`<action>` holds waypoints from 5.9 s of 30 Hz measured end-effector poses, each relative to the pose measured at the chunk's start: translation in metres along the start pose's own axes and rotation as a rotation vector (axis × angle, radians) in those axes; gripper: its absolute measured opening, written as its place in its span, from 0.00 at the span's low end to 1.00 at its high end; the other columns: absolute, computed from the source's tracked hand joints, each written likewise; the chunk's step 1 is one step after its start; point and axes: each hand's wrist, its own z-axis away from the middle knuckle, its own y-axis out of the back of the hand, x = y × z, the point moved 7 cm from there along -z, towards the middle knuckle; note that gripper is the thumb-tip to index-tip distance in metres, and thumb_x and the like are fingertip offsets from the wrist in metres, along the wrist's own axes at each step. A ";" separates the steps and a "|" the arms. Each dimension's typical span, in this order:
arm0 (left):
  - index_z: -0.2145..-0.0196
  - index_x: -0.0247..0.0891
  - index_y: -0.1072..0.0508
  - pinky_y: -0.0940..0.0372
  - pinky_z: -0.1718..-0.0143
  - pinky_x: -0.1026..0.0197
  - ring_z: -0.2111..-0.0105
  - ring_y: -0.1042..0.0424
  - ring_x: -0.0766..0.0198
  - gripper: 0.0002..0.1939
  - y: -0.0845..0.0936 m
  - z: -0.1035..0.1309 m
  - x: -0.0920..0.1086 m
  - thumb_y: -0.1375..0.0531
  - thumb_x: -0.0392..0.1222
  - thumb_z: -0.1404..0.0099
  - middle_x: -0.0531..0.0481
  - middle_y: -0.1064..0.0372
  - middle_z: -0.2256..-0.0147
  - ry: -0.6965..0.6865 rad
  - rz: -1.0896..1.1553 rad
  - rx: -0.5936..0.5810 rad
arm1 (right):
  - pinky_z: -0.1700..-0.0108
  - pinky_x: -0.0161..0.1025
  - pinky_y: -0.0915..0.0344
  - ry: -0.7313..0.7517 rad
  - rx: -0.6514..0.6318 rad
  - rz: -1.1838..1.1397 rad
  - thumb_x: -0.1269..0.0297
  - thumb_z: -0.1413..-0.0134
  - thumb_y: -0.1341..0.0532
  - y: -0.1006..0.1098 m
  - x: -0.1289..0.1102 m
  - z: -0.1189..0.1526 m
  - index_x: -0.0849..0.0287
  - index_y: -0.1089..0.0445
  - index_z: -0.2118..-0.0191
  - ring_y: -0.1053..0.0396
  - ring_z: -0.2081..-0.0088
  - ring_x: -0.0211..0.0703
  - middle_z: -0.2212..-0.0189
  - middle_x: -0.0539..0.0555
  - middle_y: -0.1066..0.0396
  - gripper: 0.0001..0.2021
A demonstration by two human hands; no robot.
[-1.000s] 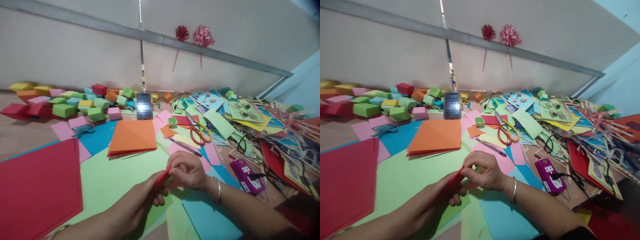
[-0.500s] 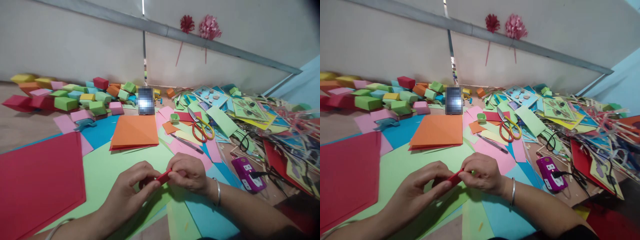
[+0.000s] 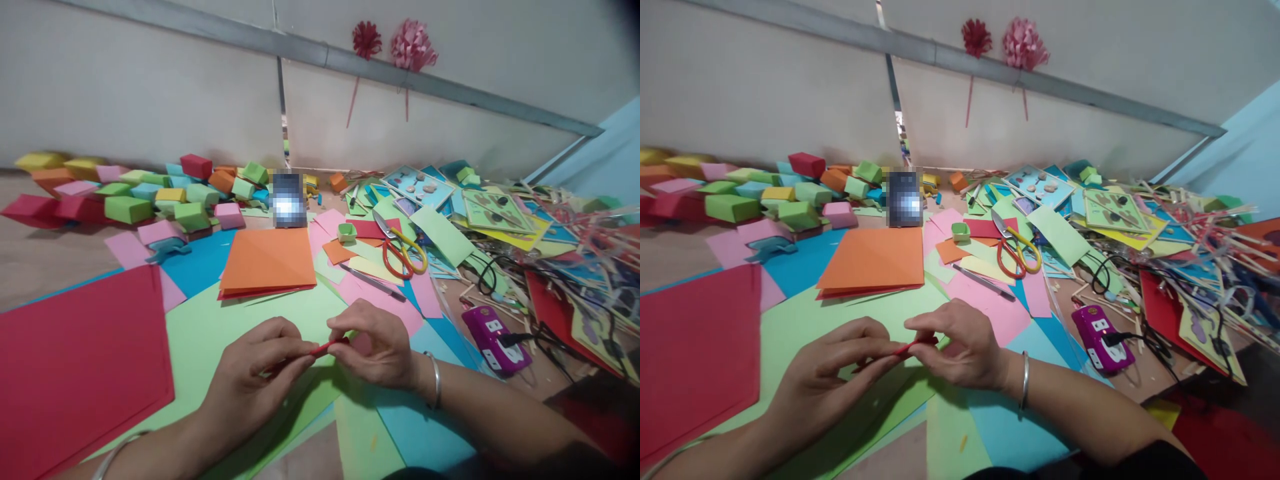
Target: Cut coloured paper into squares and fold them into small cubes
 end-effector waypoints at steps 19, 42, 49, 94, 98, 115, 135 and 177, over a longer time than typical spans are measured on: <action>0.72 0.42 0.20 0.33 0.79 0.69 0.77 0.27 0.67 0.05 0.005 -0.004 -0.009 0.35 0.36 0.38 0.54 0.27 0.75 0.232 0.213 0.032 | 0.63 0.37 0.30 -0.116 -0.049 -0.113 0.53 0.45 0.32 -0.010 0.010 0.002 0.59 0.29 0.61 0.30 0.67 0.39 0.69 0.53 0.27 0.15; 0.64 0.42 0.24 0.28 0.72 0.67 0.72 0.25 0.66 0.10 0.011 -0.006 0.019 0.41 0.28 0.35 0.52 0.26 0.72 -0.093 0.084 -0.024 | 0.67 0.35 0.28 -0.099 -0.102 -0.049 0.53 0.40 0.36 -0.016 0.005 0.009 0.62 0.25 0.67 0.28 0.70 0.37 0.73 0.56 0.24 0.15; 0.63 0.41 0.27 0.29 0.72 0.68 0.72 0.26 0.67 0.11 0.010 -0.005 0.022 0.42 0.26 0.36 0.53 0.27 0.71 -0.136 -0.016 -0.038 | 0.65 0.34 0.28 -0.037 -0.102 -0.037 0.63 0.35 0.40 -0.011 -0.002 0.003 0.62 0.25 0.66 0.27 0.69 0.38 0.72 0.56 0.23 0.10; 0.62 0.38 0.27 0.30 0.68 0.68 0.70 0.27 0.69 0.08 0.039 -0.015 0.011 0.39 0.27 0.35 0.52 0.28 0.69 -0.317 -0.344 0.175 | 0.68 0.37 0.47 -0.356 -0.523 0.992 0.77 0.40 0.45 0.047 0.061 -0.016 0.64 0.30 0.65 0.36 0.68 0.40 0.67 0.56 0.29 0.07; 0.62 0.36 0.25 0.31 0.68 0.66 0.71 0.28 0.67 0.07 0.036 -0.013 0.015 0.37 0.28 0.36 0.51 0.28 0.70 -0.384 -0.397 0.183 | 0.69 0.39 0.51 0.137 -0.336 0.974 0.77 0.36 0.49 0.038 -0.004 -0.031 0.62 0.28 0.64 0.43 0.72 0.40 0.74 0.53 0.32 0.13; 0.61 0.39 0.25 0.30 0.69 0.65 0.72 0.27 0.67 0.09 0.036 -0.014 0.017 0.36 0.28 0.37 0.52 0.27 0.70 -0.364 -0.461 0.193 | 0.67 0.41 0.46 0.221 -0.356 1.001 0.76 0.36 0.50 0.029 -0.039 -0.029 0.60 0.28 0.62 0.40 0.70 0.42 0.73 0.54 0.29 0.13; 0.61 0.35 0.24 0.28 0.69 0.59 0.73 0.27 0.63 0.09 0.031 -0.004 0.029 0.37 0.26 0.38 0.48 0.25 0.72 -0.500 -0.564 0.145 | 0.70 0.43 0.45 0.355 -0.403 1.042 0.77 0.38 0.45 0.002 -0.042 -0.023 0.69 0.25 0.62 0.36 0.71 0.45 0.75 0.57 0.29 0.11; 0.71 0.40 0.29 0.34 0.72 0.62 0.70 0.29 0.61 0.12 0.053 -0.021 -0.017 0.32 0.49 0.40 0.51 0.28 0.73 -0.007 -0.385 0.334 | 0.67 0.36 0.40 -0.203 -0.060 0.457 0.74 0.43 0.43 -0.002 0.019 -0.052 0.58 0.33 0.70 0.35 0.70 0.38 0.74 0.51 0.30 0.06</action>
